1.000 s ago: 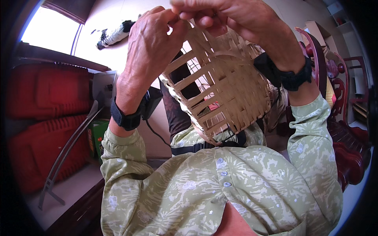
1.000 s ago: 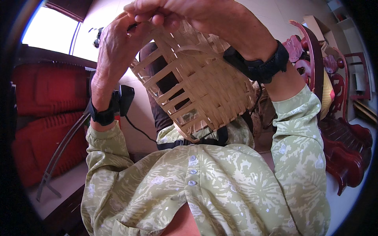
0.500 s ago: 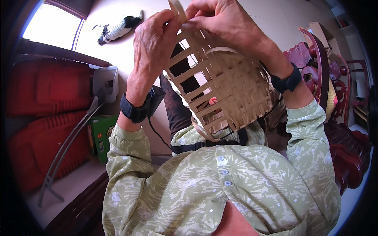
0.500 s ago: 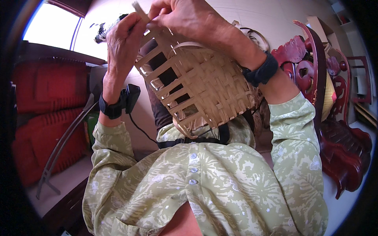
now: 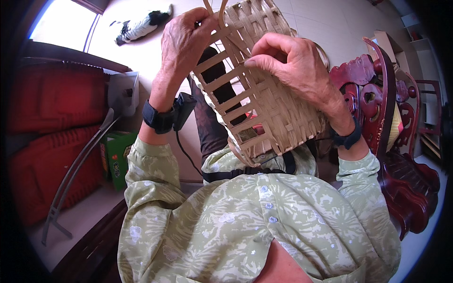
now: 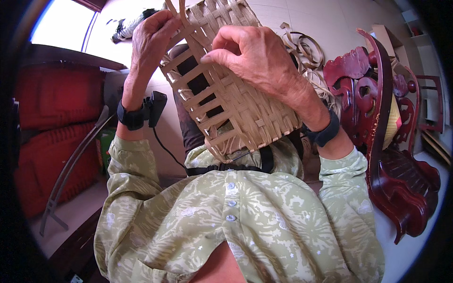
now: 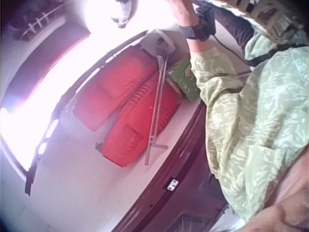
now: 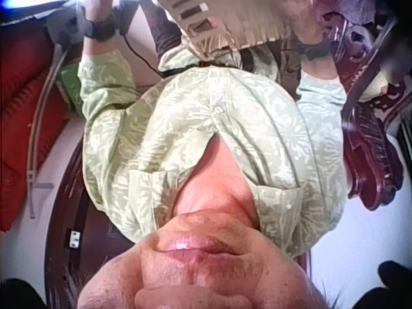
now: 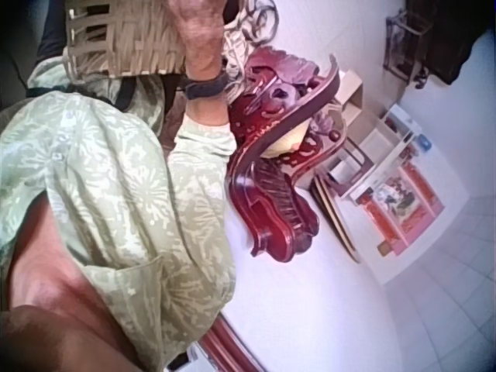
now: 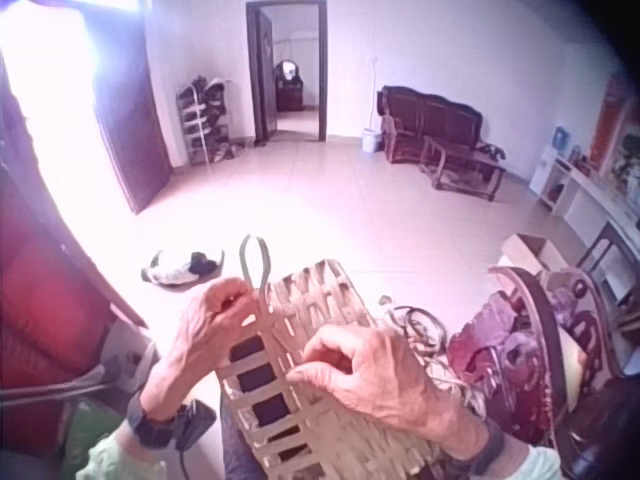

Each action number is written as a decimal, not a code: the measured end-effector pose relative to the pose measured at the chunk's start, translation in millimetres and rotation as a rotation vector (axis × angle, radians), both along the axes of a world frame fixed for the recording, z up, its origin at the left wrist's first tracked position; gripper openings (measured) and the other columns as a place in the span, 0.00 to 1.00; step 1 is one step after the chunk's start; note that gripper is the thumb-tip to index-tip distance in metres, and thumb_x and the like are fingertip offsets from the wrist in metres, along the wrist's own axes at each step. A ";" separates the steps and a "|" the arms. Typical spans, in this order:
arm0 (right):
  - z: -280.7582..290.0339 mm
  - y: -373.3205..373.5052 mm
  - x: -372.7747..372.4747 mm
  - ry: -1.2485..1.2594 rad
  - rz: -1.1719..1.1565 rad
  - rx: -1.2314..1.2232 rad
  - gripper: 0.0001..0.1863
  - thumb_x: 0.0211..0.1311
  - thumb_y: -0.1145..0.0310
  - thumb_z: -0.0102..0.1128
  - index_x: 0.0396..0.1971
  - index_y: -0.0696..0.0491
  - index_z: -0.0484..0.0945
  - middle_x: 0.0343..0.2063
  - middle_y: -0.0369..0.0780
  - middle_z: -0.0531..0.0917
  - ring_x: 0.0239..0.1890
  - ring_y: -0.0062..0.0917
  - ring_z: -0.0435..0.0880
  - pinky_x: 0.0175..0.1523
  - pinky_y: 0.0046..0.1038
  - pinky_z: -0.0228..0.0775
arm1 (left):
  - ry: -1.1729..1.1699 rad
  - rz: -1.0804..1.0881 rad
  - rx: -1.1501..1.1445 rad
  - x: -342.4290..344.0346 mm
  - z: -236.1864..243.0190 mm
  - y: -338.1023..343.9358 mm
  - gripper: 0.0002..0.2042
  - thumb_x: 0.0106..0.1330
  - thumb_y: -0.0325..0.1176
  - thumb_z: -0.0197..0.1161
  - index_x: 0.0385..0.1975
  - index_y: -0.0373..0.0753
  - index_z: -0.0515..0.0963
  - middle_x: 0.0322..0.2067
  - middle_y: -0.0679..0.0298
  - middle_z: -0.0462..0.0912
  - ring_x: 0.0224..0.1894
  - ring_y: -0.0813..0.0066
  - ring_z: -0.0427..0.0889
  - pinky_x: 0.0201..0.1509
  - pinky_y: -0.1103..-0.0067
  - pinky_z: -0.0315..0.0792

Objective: The person weaves a basket by hand, threading flexible wooden strips through the woven structure and bending them to secure the edges.

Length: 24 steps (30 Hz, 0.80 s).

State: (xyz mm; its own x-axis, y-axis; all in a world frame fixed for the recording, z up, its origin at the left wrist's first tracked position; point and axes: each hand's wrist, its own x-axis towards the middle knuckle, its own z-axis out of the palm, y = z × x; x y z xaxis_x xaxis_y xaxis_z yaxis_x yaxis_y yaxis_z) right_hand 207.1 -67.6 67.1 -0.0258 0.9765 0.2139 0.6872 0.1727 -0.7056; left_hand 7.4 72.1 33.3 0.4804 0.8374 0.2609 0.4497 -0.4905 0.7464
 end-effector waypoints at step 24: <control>-12.8 1.0 5.6 0.129 0.002 -0.079 0.11 0.65 0.63 0.70 0.37 0.56 0.84 0.28 0.30 0.85 0.33 0.11 0.80 0.41 0.19 0.74 | -0.013 0.125 -0.031 11.6 11.8 -10.9 0.09 0.64 0.35 0.62 0.31 0.34 0.81 0.25 0.57 0.81 0.27 0.65 0.81 0.32 0.72 0.74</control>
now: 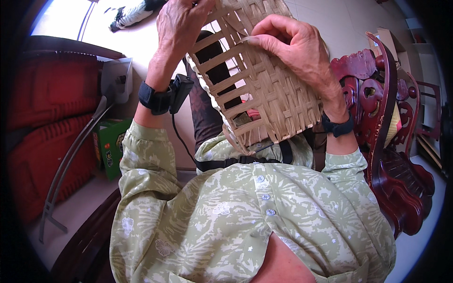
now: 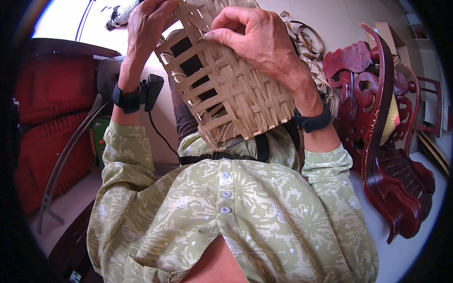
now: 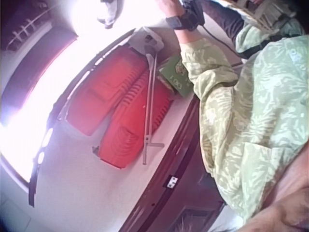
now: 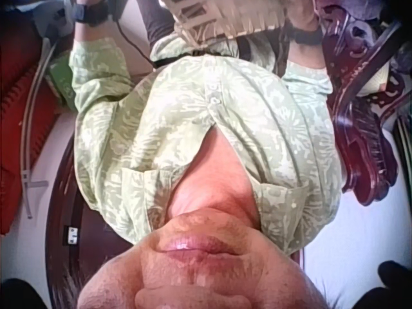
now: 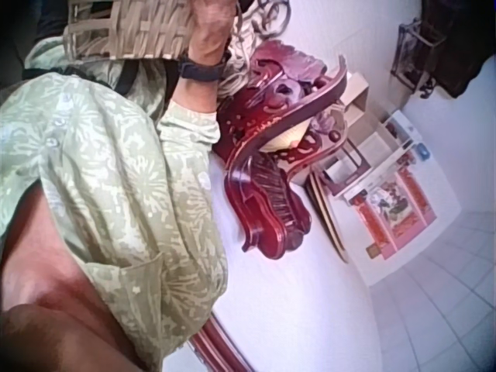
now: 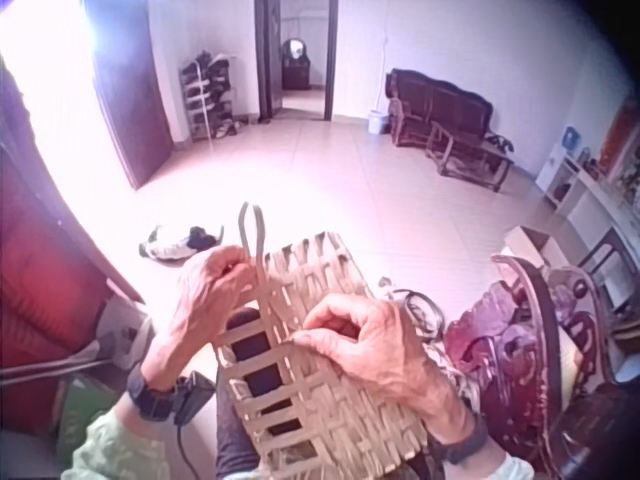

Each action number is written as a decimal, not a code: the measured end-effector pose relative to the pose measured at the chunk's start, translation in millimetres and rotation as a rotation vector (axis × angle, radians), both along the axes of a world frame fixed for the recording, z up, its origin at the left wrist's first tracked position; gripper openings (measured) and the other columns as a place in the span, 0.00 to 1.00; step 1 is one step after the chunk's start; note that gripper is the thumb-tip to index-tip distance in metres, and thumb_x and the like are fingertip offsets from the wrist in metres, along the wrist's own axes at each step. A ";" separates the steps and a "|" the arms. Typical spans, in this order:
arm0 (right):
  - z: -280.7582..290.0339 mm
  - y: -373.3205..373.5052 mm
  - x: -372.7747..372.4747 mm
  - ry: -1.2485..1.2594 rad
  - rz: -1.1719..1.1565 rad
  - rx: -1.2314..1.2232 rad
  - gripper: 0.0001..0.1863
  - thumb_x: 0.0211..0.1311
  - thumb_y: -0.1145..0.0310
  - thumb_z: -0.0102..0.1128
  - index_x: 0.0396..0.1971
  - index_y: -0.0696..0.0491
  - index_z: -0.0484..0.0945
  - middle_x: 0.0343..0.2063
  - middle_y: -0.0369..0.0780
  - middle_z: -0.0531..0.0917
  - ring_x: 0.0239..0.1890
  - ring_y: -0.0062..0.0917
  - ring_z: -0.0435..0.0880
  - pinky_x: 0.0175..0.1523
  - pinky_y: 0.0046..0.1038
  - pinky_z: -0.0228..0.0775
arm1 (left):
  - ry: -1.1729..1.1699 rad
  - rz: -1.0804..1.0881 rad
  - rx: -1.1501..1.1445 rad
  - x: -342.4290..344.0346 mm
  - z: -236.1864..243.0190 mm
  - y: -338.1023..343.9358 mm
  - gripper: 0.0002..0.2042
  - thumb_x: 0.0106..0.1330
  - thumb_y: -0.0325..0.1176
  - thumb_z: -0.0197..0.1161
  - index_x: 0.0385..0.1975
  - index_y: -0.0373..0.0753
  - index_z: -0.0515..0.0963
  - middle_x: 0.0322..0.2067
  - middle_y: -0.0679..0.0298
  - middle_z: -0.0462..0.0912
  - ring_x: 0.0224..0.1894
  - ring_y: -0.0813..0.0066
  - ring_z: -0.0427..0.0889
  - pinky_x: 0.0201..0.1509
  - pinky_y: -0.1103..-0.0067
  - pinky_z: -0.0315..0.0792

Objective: The person weaves a basket by hand, threading flexible wooden strips through the woven structure and bending them to secure the edges.

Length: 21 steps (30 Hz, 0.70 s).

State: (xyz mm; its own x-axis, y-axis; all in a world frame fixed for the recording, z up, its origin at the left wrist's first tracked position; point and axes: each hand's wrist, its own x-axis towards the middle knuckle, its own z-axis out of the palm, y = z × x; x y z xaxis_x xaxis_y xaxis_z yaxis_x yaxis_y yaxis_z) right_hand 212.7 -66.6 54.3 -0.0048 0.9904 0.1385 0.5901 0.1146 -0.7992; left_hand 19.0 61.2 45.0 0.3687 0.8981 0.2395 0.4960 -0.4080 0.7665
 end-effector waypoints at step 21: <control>9.1 -7.7 -10.1 -0.055 -0.129 0.163 0.10 0.62 0.65 0.72 0.36 0.55 0.84 0.22 0.33 0.84 0.24 0.13 0.79 0.28 0.20 0.69 | -0.234 -0.013 0.028 1.4 -14.3 5.5 0.11 0.68 0.37 0.62 0.33 0.33 0.78 0.24 0.68 0.77 0.27 0.83 0.73 0.30 0.81 0.71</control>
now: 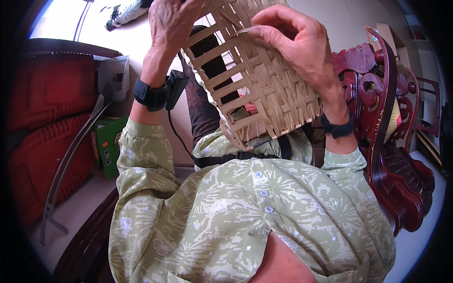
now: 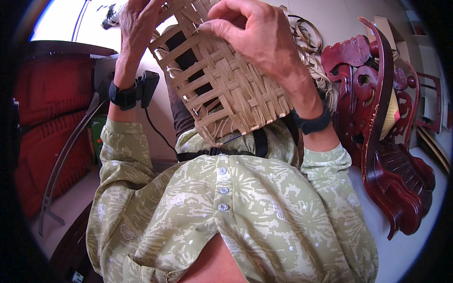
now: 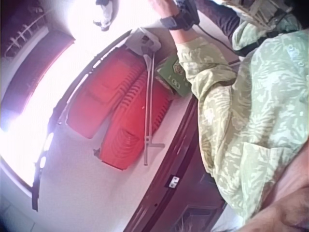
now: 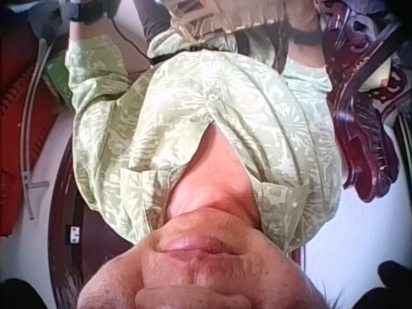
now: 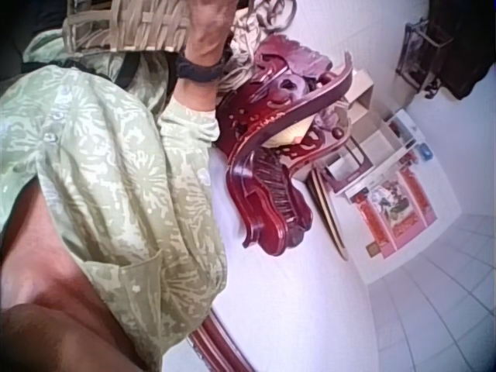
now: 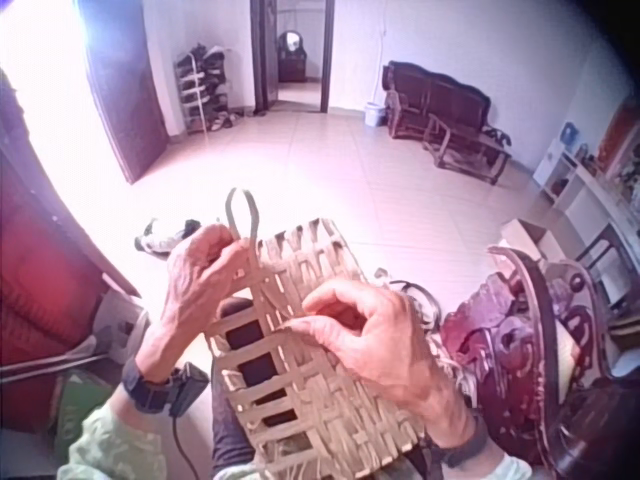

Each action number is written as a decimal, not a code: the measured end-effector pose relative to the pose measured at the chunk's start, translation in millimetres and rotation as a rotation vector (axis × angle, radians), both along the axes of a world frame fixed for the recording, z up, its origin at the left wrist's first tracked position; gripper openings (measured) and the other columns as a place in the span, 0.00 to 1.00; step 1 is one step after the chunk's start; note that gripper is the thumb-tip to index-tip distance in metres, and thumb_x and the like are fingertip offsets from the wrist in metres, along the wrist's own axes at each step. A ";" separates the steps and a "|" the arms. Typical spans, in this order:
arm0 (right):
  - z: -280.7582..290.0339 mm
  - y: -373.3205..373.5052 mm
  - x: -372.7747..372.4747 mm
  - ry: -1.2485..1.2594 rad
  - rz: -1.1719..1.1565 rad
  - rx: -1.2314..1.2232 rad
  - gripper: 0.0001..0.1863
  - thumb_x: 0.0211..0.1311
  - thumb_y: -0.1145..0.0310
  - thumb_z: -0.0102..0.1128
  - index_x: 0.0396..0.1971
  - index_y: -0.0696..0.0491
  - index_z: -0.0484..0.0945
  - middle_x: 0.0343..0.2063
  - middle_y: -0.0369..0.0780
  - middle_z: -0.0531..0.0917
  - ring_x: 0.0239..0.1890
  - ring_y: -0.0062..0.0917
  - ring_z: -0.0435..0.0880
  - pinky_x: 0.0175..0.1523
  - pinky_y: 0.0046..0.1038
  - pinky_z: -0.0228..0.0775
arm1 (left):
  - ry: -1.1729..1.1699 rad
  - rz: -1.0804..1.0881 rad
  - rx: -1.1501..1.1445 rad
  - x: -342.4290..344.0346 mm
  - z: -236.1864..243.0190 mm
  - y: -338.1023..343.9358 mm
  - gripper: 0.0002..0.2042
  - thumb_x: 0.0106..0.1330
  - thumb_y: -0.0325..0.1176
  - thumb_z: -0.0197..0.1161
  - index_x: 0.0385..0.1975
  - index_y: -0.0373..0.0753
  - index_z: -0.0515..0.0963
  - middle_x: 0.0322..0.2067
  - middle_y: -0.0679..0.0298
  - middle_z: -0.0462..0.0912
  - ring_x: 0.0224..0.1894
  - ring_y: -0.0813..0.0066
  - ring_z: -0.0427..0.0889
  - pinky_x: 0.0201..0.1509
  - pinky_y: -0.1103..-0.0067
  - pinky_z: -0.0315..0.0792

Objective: The person weaves a basket by hand, threading flexible wooden strips through the woven structure and bending them to secure the edges.

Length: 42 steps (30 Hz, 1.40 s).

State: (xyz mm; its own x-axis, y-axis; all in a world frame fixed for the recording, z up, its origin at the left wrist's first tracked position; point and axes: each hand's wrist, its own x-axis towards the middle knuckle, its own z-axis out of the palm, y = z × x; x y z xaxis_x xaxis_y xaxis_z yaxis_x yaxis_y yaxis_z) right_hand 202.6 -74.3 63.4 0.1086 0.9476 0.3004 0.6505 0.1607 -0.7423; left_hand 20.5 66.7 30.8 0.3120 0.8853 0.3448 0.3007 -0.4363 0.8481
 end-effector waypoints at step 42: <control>-47.0 -62.2 -34.6 -0.247 -0.162 0.240 0.07 0.53 0.71 0.71 0.32 0.50 0.83 0.28 0.36 0.79 0.34 0.35 0.79 0.41 0.35 0.72 | 0.240 -0.324 -0.592 -21.6 24.7 -113.8 0.14 0.70 0.32 0.61 0.43 0.24 0.79 0.19 0.60 0.80 0.12 0.77 0.76 0.17 0.78 0.70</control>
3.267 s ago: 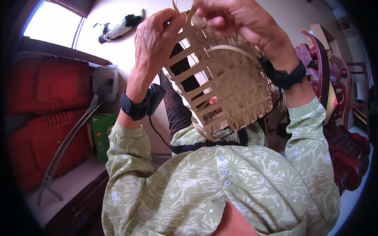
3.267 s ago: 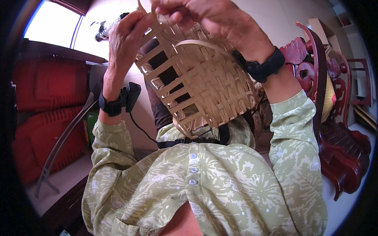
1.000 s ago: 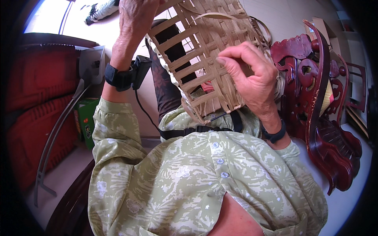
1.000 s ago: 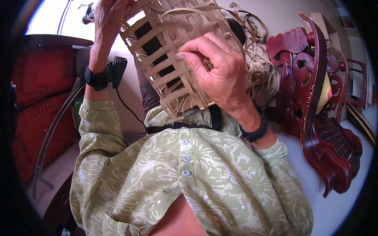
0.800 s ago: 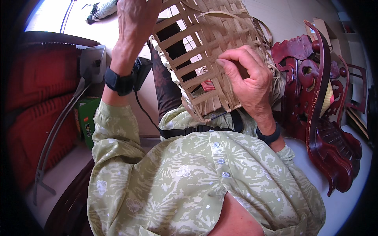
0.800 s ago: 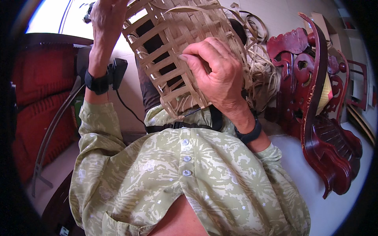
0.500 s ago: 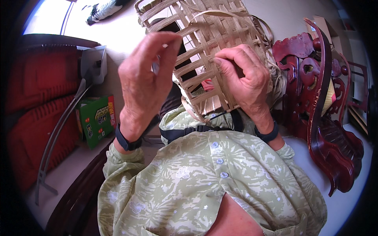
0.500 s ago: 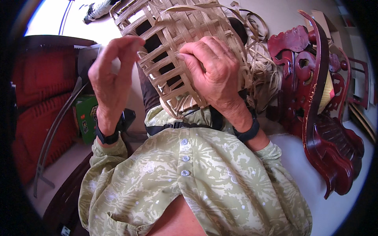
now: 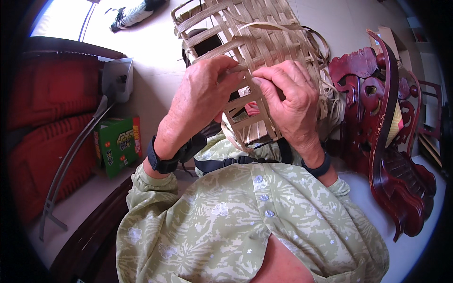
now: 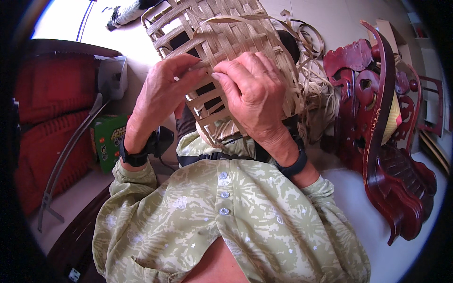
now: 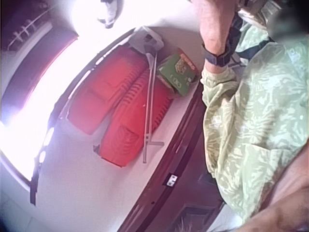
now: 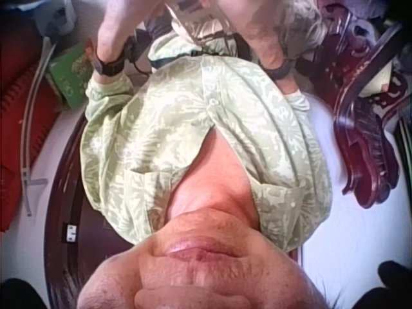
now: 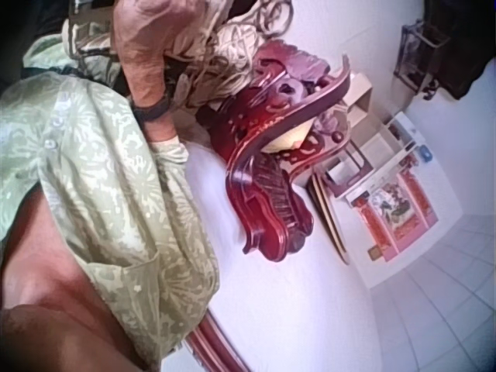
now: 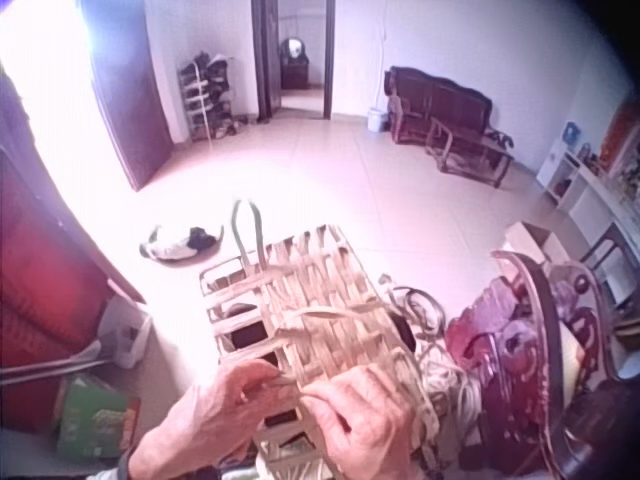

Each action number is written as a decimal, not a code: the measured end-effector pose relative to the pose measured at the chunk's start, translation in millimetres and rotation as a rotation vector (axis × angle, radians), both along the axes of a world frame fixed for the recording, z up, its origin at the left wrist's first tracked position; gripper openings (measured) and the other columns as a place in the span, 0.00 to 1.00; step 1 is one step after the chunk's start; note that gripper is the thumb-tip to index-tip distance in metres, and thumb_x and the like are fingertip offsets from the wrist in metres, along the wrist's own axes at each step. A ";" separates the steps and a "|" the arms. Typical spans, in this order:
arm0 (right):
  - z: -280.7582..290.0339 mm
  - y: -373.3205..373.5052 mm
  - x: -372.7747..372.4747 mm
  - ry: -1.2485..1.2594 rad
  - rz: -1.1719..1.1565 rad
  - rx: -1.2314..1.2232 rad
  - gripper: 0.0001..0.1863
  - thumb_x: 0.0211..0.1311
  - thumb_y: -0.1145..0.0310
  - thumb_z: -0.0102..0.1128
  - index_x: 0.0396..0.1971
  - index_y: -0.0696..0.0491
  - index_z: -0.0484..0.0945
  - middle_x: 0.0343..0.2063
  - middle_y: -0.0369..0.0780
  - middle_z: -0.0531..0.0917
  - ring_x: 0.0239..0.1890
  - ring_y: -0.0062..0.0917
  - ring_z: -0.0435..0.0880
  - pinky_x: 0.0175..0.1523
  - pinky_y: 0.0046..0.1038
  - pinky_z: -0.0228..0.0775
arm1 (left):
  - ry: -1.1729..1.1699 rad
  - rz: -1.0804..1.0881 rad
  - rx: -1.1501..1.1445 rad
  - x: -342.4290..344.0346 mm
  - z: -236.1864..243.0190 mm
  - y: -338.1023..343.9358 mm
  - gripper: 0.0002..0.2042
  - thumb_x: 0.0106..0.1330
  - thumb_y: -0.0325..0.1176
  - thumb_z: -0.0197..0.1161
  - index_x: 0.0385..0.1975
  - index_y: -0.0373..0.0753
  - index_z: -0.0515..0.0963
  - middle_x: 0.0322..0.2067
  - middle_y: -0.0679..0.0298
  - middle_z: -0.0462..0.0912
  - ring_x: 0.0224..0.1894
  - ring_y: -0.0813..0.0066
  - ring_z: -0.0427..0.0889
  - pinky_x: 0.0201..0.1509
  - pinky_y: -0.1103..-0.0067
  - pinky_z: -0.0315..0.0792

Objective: The person weaves a basket by hand, threading flexible wooden strips through the woven structure and bending them to secure the edges.

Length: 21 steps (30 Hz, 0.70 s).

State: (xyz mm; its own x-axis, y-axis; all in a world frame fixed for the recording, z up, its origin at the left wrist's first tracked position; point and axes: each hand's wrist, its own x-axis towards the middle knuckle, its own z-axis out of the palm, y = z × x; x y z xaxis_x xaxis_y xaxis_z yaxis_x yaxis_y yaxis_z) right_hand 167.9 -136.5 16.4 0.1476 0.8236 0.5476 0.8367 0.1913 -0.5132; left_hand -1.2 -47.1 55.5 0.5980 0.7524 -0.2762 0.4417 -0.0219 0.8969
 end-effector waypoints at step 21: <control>13.5 -8.9 -17.2 -0.232 0.011 -0.027 0.10 0.49 0.75 0.66 0.22 0.52 0.71 0.26 0.38 0.72 0.32 0.33 0.75 0.38 0.36 0.66 | -0.200 0.135 -0.213 -4.4 -18.1 -7.5 0.15 0.73 0.35 0.61 0.46 0.25 0.77 0.25 0.62 0.82 0.14 0.81 0.77 0.16 0.81 0.69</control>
State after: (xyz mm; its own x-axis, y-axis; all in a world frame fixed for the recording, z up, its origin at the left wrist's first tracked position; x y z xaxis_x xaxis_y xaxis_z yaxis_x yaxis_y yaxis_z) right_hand 150.7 -145.4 29.9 0.0112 0.8393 0.5435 0.9309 0.1897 -0.3122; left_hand -5.5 -54.6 37.4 0.5553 0.7665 -0.3228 0.2424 0.2221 0.9444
